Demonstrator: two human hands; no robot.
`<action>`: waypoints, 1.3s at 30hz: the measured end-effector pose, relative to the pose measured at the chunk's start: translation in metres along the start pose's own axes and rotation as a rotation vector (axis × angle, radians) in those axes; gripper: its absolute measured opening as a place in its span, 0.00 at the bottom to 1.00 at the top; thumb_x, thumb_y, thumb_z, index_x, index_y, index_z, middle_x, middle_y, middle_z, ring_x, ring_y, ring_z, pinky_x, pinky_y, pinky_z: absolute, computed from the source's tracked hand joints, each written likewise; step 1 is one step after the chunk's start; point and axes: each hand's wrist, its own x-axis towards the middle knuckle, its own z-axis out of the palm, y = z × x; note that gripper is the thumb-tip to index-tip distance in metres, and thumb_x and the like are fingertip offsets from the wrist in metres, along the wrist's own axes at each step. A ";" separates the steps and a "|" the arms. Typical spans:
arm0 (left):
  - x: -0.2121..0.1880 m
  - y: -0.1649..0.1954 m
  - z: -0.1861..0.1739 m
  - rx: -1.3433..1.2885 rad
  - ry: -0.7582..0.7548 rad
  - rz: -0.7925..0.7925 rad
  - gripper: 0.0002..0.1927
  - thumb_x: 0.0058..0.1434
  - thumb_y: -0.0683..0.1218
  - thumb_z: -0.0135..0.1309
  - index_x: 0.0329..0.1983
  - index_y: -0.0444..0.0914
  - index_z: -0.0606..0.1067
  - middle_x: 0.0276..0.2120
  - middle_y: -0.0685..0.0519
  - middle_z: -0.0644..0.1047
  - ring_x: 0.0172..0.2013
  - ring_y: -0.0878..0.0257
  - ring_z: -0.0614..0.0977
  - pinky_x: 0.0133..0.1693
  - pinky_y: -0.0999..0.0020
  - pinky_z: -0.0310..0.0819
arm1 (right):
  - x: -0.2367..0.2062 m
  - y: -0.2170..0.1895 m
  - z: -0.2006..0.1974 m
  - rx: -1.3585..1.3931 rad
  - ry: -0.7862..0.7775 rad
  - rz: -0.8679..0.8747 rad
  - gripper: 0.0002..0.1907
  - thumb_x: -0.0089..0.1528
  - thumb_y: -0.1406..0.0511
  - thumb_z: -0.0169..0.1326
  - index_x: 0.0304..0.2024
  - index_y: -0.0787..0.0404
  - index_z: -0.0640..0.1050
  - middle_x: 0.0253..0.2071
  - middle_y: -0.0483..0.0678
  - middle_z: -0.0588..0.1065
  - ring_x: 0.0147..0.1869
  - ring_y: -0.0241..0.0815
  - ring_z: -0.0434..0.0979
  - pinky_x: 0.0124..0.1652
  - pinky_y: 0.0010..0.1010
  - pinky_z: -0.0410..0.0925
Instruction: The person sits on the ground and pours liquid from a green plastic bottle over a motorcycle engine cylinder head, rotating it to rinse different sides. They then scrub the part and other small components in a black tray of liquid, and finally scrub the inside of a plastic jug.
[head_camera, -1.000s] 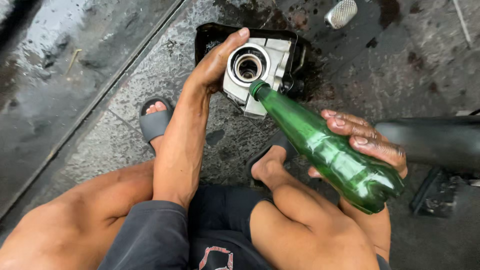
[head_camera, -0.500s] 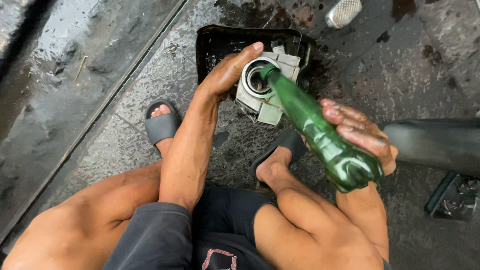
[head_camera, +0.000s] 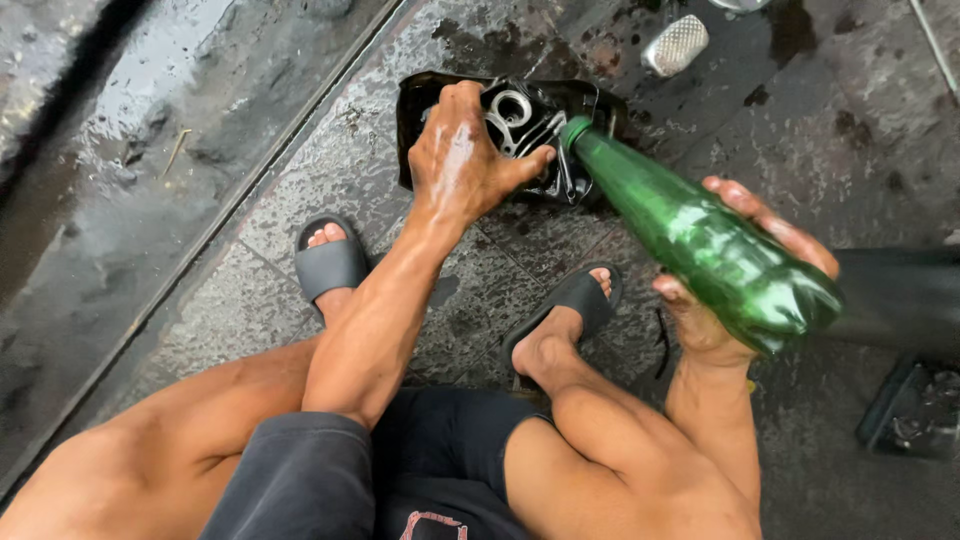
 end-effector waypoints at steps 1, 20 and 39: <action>-0.002 0.000 -0.001 -0.012 0.028 0.038 0.46 0.41 0.67 0.74 0.51 0.33 0.69 0.45 0.43 0.76 0.45 0.46 0.80 0.41 0.50 0.76 | 0.008 -0.001 -0.001 -0.029 -0.032 -0.042 0.37 0.62 0.68 0.66 0.66 0.56 0.60 0.61 0.55 0.68 0.68 0.48 0.73 0.68 0.50 0.69; -0.021 -0.016 -0.005 -0.169 0.058 0.488 0.53 0.44 0.63 0.78 0.65 0.35 0.65 0.56 0.44 0.74 0.58 0.44 0.75 0.67 0.38 0.57 | 0.032 -0.016 0.008 0.078 0.202 0.081 0.36 0.62 0.61 0.73 0.66 0.56 0.66 0.57 0.48 0.73 0.64 0.47 0.77 0.66 0.43 0.71; -0.011 -0.009 0.057 -1.150 0.409 -0.930 0.29 0.52 0.57 0.72 0.41 0.37 0.69 0.24 0.54 0.77 0.19 0.67 0.76 0.18 0.69 0.66 | -0.032 0.001 0.020 0.022 0.026 0.029 0.31 0.67 0.62 0.66 0.64 0.56 0.63 0.63 0.55 0.72 0.67 0.48 0.77 0.63 0.45 0.75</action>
